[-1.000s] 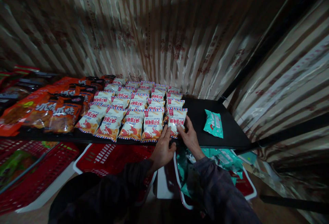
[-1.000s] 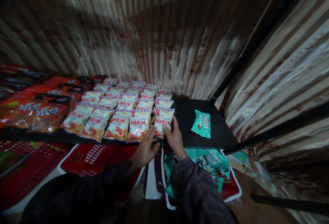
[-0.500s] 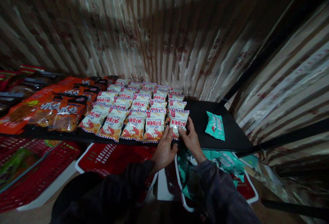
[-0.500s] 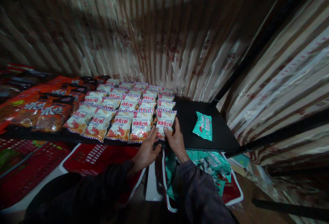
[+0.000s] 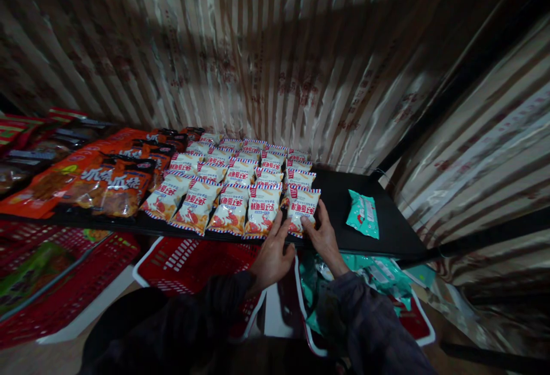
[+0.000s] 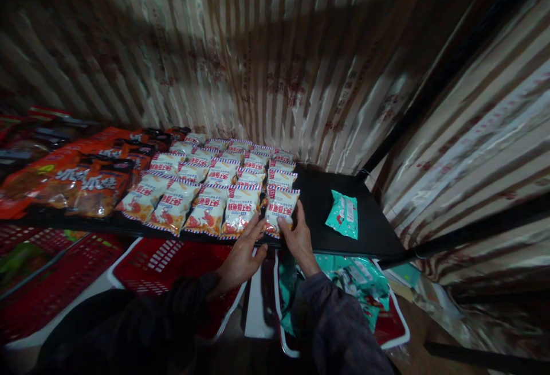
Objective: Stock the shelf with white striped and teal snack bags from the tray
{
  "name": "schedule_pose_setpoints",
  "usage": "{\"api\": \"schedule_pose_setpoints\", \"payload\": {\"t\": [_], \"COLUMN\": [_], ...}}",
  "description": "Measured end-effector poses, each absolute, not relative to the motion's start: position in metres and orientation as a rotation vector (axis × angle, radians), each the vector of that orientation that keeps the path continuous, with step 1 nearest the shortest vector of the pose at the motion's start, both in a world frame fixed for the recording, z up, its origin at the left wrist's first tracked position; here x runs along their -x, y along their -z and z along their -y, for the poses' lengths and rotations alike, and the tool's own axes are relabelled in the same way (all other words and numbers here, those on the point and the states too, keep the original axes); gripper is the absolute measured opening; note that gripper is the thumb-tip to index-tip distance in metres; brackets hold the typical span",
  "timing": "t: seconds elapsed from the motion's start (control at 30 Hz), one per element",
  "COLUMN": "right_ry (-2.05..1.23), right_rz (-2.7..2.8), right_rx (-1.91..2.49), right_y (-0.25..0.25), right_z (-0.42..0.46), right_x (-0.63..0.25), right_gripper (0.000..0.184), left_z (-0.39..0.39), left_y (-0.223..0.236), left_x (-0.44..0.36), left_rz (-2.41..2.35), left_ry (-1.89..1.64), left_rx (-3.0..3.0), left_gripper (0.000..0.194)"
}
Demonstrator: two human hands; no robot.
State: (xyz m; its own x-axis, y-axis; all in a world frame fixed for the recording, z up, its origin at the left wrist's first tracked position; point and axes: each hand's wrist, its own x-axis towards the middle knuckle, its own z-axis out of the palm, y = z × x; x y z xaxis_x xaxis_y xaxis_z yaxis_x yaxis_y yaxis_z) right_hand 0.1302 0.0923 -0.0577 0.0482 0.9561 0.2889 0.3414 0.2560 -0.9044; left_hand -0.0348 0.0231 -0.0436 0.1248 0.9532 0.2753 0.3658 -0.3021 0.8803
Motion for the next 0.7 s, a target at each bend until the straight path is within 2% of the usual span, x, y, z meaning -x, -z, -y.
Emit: {"api": "schedule_pose_setpoints", "payload": {"t": [0.2,0.37,0.7], "right_ry": [-0.803,-0.810,-0.749], "right_rz": [1.448,1.439,1.430], "right_rx": [1.287,1.307,1.361], "right_y": [0.060,0.056,0.051], "right_z": [-0.093,-0.090,-0.087], "right_x": [-0.129,-0.129,-0.127], "right_gripper": [0.090,0.091,0.091], "left_z": [-0.022,-0.034,-0.040], "left_y": [0.029,0.010,0.027], "left_x": [0.056,0.086,0.107], "left_rz": [-1.249,-1.556,-1.621], "left_ry": [-1.293,-1.426,-1.417], "left_rx": [-1.764,-1.758,-1.614], "left_gripper": [0.046,0.039,0.040]}}
